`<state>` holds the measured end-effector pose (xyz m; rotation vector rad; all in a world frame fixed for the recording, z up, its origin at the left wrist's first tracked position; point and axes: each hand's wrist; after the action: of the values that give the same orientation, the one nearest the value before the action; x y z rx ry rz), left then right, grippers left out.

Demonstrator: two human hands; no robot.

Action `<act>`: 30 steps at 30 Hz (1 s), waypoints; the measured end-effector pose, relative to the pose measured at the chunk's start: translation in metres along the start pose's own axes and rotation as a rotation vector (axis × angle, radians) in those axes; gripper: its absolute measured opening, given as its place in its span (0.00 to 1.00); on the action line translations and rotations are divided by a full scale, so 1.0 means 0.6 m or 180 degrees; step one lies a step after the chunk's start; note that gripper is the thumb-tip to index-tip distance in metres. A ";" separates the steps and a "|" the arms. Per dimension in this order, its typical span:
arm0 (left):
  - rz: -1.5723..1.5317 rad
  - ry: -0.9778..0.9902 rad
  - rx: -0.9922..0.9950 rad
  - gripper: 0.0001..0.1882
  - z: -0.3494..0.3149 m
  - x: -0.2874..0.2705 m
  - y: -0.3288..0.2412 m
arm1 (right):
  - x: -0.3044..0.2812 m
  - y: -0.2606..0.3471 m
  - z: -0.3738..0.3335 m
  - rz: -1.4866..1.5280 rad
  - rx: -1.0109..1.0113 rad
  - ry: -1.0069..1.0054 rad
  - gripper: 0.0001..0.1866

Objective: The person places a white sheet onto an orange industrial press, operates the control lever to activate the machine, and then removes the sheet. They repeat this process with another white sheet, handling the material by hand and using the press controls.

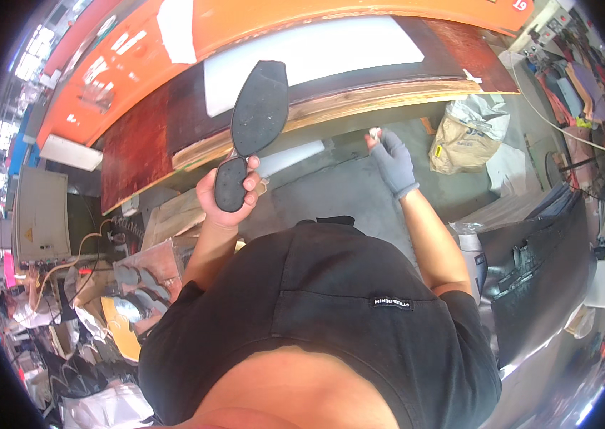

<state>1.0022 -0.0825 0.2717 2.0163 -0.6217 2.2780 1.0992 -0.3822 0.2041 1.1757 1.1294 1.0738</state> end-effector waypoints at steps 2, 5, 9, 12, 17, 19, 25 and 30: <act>0.0026 -0.0002 -0.0146 0.30 0.038 0.008 0.005 | 0.007 0.053 0.032 0.0310 -0.0277 -0.0158 0.13; -0.0020 -0.0040 -0.0503 0.31 0.092 0.000 0.000 | 0.018 0.123 0.082 0.0345 -0.0943 -0.0457 0.14; 0.0079 -0.0366 -0.0651 0.29 0.175 -0.022 -0.002 | 0.056 0.225 0.165 -0.0479 -0.2189 -0.0744 0.17; 0.0179 -0.0607 -0.0793 0.25 0.227 -0.036 0.010 | 0.143 0.231 0.169 -0.1018 -0.3679 -0.0178 0.19; 0.0232 -0.0780 -0.1229 0.25 0.263 -0.057 0.020 | 0.159 0.158 0.261 -0.2558 -0.4101 0.0164 0.24; 0.0134 -0.0782 -0.1278 0.26 0.262 -0.060 0.030 | 0.122 0.137 0.316 -0.2760 -0.3706 -0.0332 0.24; -0.0368 -0.0880 -0.0903 0.26 0.239 -0.037 0.114 | 0.008 0.133 0.398 -0.1205 -0.2551 -0.1104 0.19; -0.0309 -0.1300 -0.0187 0.24 0.172 0.000 0.180 | 0.060 0.123 0.319 -0.0508 -0.1211 0.1156 0.20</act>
<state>1.0685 -0.2145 0.2505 2.4409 -0.5839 1.7826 1.2912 -0.3636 0.2826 0.5964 1.2035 1.3397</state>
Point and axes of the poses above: each hand's wrist, its own z-axis towards the middle knuckle, its own x-axis out of the palm, y = z × x, and after that the axes turned 15 degrees about -y, right-handed
